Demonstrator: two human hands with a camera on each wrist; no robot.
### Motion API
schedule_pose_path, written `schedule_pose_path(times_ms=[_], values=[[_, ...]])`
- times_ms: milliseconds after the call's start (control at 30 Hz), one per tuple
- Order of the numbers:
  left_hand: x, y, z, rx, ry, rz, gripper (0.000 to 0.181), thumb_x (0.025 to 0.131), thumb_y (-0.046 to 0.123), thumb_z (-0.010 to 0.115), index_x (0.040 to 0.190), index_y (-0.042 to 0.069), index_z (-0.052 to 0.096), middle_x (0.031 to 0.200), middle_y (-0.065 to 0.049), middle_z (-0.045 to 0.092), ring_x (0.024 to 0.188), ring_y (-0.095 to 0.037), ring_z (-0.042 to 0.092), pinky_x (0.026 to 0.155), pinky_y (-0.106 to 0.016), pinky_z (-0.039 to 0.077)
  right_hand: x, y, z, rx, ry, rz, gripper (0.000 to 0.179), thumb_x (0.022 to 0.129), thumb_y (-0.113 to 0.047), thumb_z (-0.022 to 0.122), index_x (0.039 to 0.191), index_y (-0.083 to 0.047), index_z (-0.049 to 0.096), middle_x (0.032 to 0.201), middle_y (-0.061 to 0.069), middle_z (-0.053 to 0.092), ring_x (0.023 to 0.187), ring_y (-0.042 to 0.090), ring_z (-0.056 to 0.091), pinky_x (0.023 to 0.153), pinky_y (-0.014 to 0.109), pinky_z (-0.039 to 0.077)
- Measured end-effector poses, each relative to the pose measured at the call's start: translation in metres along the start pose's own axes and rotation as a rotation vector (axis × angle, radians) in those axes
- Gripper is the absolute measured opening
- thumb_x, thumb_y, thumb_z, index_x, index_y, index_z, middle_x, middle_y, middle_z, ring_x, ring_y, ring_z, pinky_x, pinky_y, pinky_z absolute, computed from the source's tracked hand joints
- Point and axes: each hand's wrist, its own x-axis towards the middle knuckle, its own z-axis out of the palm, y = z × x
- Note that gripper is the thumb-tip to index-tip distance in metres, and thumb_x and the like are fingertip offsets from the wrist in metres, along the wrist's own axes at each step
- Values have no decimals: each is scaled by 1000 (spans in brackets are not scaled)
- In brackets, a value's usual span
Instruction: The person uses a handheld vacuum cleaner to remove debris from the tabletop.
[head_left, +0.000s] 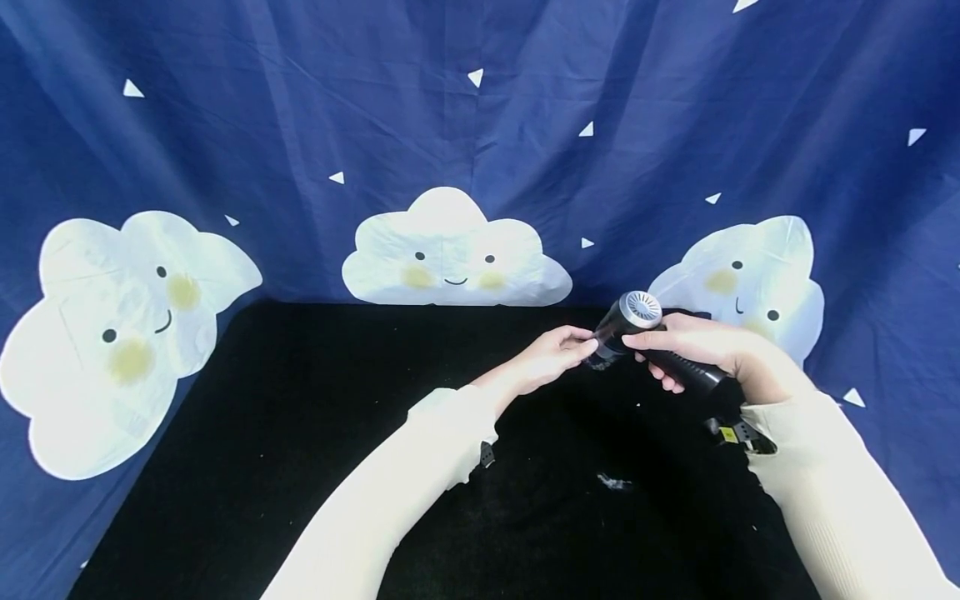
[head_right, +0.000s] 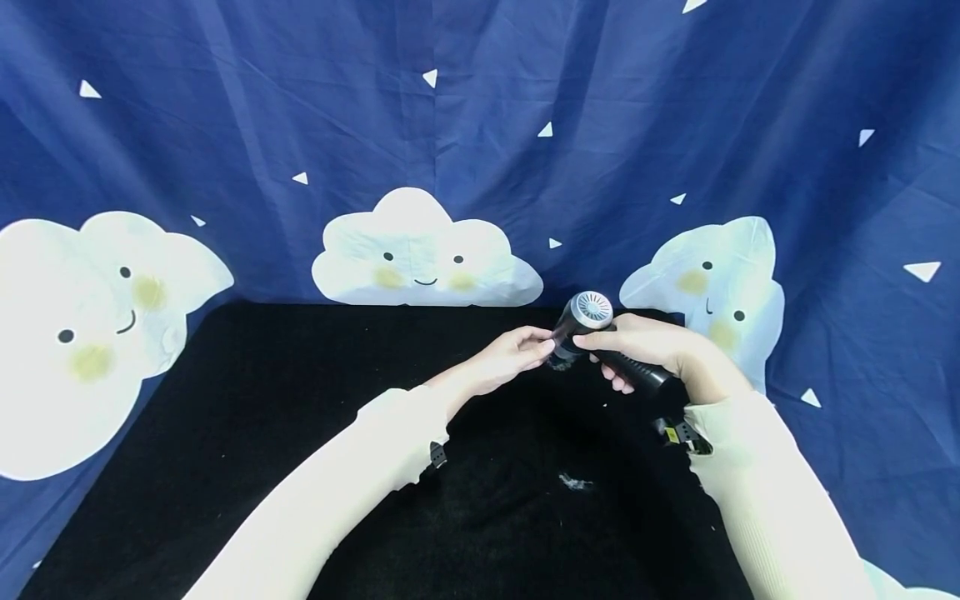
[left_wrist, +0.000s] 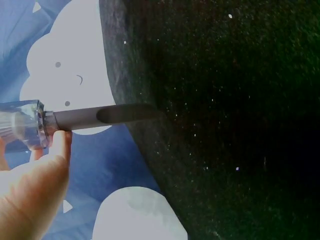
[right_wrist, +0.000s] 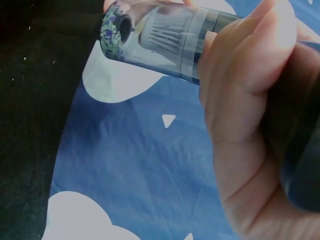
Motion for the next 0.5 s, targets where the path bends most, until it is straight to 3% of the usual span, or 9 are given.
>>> schedule_pose_path(times_ms=[333, 500], values=[[-17, 8, -12, 352, -5, 104, 41, 103, 28, 59, 136, 5, 57, 124, -12, 67, 114, -17, 64, 94, -27, 49, 4, 3, 7, 68, -54, -48, 39, 102, -36, 57, 99, 3, 55, 69, 9, 58, 54, 18, 60, 55, 34, 54], [-24, 9, -20, 410, -36, 114, 43, 104, 29, 56, 138, 3, 55, 127, -13, 66, 116, -17, 63, 95, -27, 49, 9, 4, 10, 109, -87, -65, 39, 102, -35, 55, 100, 4, 54, 69, 9, 58, 53, 17, 60, 55, 32, 54]])
